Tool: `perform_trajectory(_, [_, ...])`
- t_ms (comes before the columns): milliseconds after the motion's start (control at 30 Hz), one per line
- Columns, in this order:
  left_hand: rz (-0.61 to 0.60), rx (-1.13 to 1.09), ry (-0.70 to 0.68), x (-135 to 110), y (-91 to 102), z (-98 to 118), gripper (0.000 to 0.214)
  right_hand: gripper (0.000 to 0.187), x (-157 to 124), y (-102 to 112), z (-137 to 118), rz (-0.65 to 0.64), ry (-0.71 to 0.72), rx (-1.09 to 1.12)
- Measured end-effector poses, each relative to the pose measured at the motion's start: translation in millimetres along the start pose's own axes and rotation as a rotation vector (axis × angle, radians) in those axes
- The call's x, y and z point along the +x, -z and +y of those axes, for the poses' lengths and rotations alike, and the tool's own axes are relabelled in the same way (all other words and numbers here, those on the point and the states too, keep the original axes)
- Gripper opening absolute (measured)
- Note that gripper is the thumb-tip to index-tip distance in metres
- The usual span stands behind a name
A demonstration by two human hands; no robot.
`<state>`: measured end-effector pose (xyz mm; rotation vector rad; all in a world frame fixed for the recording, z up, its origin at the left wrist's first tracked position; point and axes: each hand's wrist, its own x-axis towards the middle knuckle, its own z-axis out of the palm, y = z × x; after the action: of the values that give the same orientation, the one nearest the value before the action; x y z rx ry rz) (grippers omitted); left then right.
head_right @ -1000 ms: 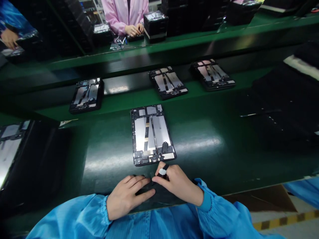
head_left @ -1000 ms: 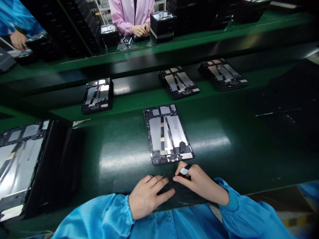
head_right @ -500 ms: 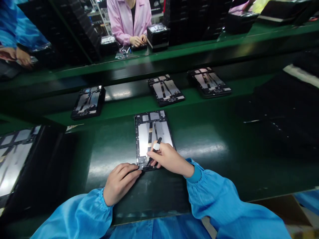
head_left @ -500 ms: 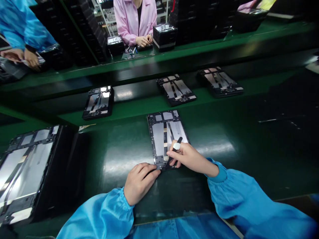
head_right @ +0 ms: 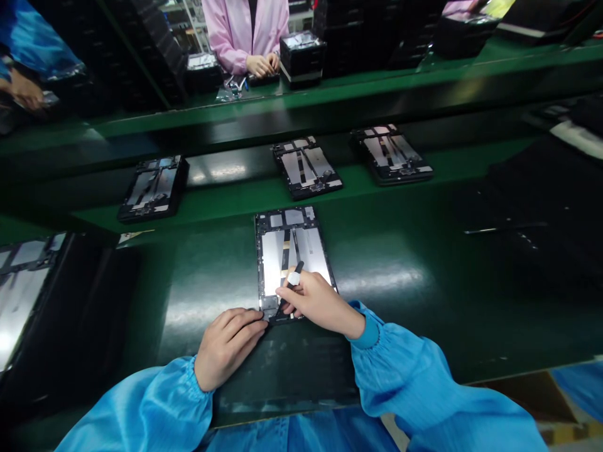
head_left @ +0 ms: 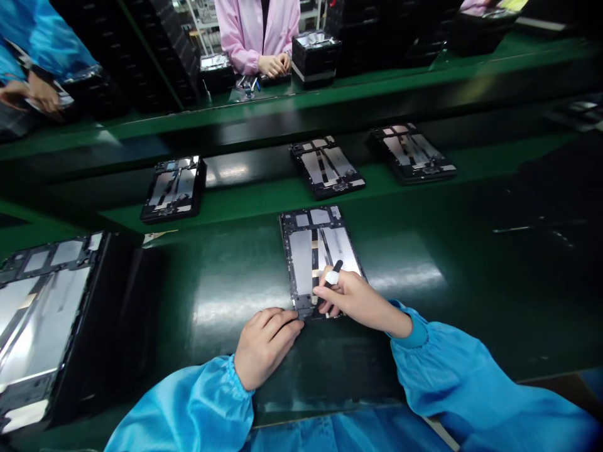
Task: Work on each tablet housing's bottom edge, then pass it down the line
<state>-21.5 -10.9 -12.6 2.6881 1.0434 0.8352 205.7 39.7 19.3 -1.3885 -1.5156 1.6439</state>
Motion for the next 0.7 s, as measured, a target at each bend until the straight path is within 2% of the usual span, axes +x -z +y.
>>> perform_trajectory(333, [-0.004, 0.008, -0.003, 0.6, 0.4, 0.2, 0.015, 0.014, -0.5, -0.2, 2.9, 0.010, 0.028, -0.030])
perform_trajectory(533, [-0.100, 0.164, -0.084, 1.8, 8.8, 2.9, 0.032, 0.014, -0.1, 0.3, 0.7, 0.011, 0.027, -0.022])
perform_trajectory(700, [-0.132, 0.231, -0.090, 3.3, 11.6, 5.8, 0.037, 0.019, -10.7, 10.6, 7.2, 0.125, 0.091, -0.062])
